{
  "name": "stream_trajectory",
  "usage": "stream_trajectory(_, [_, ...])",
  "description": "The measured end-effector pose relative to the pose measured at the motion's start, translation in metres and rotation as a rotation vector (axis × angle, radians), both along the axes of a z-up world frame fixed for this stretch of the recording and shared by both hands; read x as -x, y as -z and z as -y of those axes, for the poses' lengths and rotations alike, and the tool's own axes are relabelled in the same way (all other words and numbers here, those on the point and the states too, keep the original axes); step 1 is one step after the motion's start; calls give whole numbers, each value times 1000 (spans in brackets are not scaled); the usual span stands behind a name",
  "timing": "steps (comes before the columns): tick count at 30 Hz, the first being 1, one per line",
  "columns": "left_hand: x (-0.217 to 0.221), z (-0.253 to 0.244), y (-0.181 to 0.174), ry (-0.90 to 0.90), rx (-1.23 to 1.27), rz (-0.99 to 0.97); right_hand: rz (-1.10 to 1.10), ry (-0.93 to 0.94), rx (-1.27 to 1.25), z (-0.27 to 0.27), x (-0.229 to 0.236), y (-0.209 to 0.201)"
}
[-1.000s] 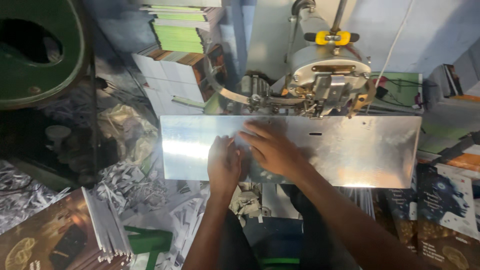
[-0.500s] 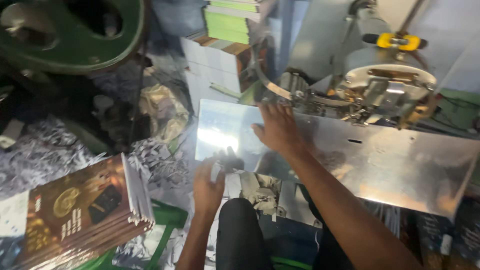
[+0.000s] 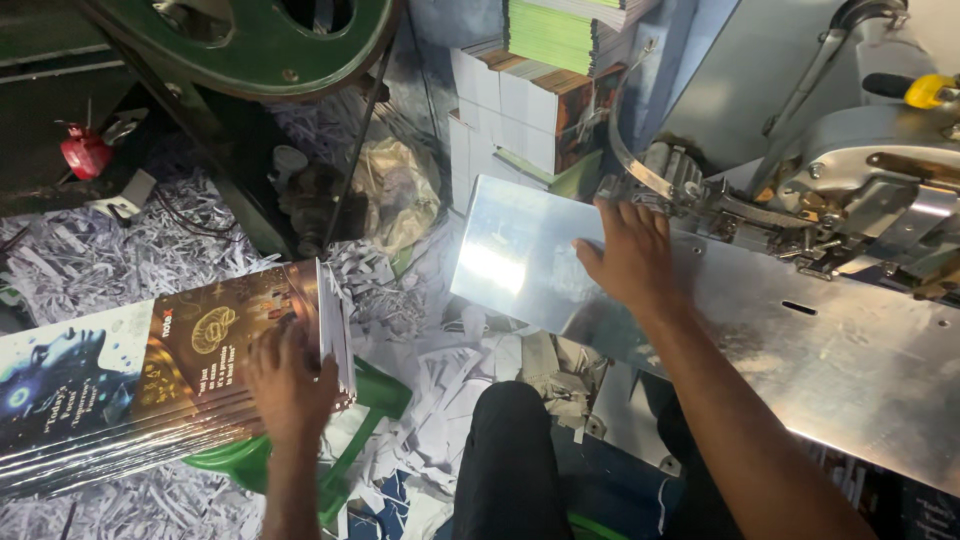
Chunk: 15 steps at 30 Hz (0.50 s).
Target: The person repeatedly picks up a book cover, places it on a metal plate, and feeds it through a binding machine. After each pass, the person removes the bound cover and sets it aside, then repeats the process with another cover from a nearby stack.
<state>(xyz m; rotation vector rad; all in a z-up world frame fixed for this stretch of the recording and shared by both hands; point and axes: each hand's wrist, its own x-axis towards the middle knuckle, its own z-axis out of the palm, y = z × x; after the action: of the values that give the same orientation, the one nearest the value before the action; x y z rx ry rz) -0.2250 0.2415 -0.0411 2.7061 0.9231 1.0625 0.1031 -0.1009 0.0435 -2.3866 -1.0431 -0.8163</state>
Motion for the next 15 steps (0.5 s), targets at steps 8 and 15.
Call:
stream_trajectory(8, [20,-46,52,-69,11,-222,40,-22,-5,2,0,-1])
stream_trajectory(15, [23,-33,47,-93,-66,-221,51,8,40,3,2,0])
